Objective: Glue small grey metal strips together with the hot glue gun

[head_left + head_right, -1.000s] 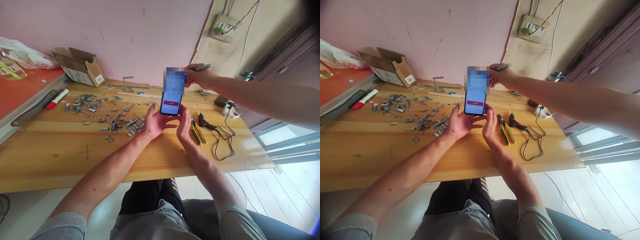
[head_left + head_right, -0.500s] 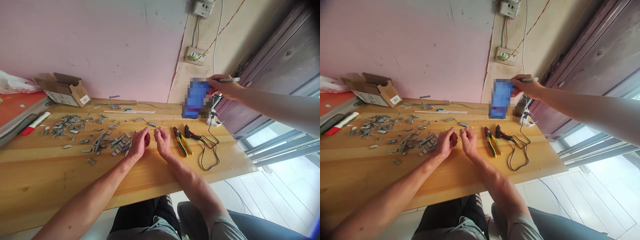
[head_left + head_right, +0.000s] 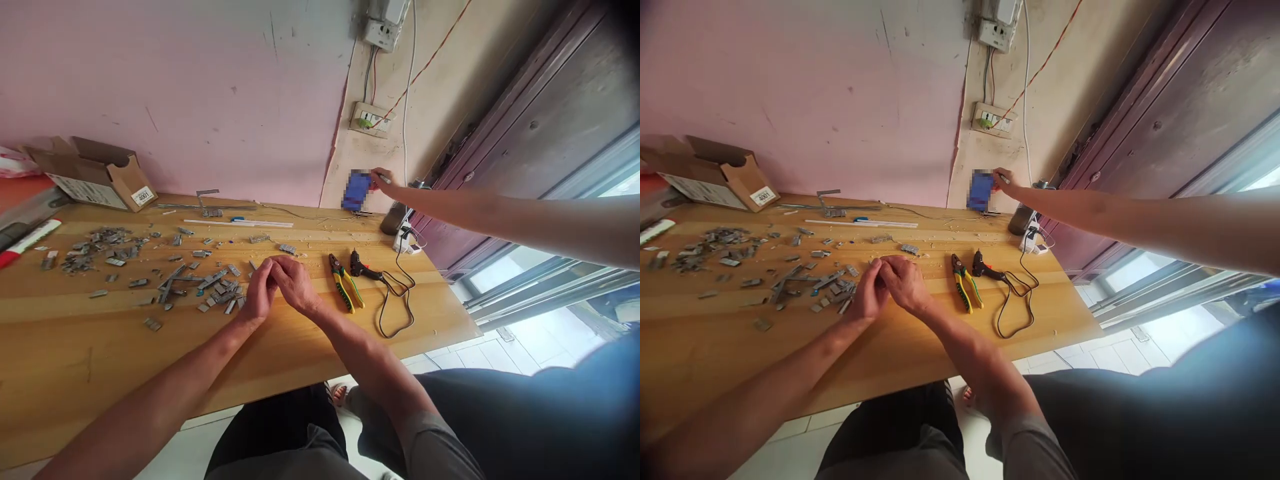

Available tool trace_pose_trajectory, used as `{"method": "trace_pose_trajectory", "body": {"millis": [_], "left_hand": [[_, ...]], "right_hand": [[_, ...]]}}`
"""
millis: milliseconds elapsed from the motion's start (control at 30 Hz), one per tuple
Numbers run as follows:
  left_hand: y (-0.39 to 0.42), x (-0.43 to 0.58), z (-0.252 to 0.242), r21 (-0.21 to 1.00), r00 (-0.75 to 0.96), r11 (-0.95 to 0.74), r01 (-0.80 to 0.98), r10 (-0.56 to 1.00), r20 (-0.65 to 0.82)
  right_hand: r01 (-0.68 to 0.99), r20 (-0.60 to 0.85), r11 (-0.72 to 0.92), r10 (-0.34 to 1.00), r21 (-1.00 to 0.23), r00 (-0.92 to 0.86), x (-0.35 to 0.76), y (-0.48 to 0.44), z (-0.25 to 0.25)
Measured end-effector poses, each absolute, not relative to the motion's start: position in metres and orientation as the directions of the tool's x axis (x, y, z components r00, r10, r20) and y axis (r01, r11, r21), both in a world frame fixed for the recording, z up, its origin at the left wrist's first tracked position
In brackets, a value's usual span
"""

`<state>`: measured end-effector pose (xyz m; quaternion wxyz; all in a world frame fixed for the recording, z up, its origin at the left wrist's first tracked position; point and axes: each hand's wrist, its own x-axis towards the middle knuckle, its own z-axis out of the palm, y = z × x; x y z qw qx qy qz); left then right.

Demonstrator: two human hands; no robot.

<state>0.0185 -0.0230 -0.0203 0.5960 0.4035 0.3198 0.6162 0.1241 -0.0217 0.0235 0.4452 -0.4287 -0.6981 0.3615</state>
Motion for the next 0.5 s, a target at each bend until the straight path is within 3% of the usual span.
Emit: {"method": "trace_pose_trajectory", "body": {"millis": [233,367,500], "left_hand": [[-0.04,0.024,-0.017,0.901,0.037,-0.24,-0.361,0.962,0.271],[-0.039,0.02,0.023,0.892,-0.008,-0.337,-0.303,0.936,0.351],[-0.023,-0.02,0.072,0.872,0.017,-0.482,-0.088,0.874,0.486]], "right_hand": [[0.332,0.294,0.361,0.927,-0.872,-0.234,0.139,-0.031,0.014],[0.336,0.282,0.338,0.937,-0.879,-0.204,0.162,-0.044,0.018],[0.346,0.279,0.317,0.948,-0.883,-0.156,0.189,-0.055,0.022]]}}
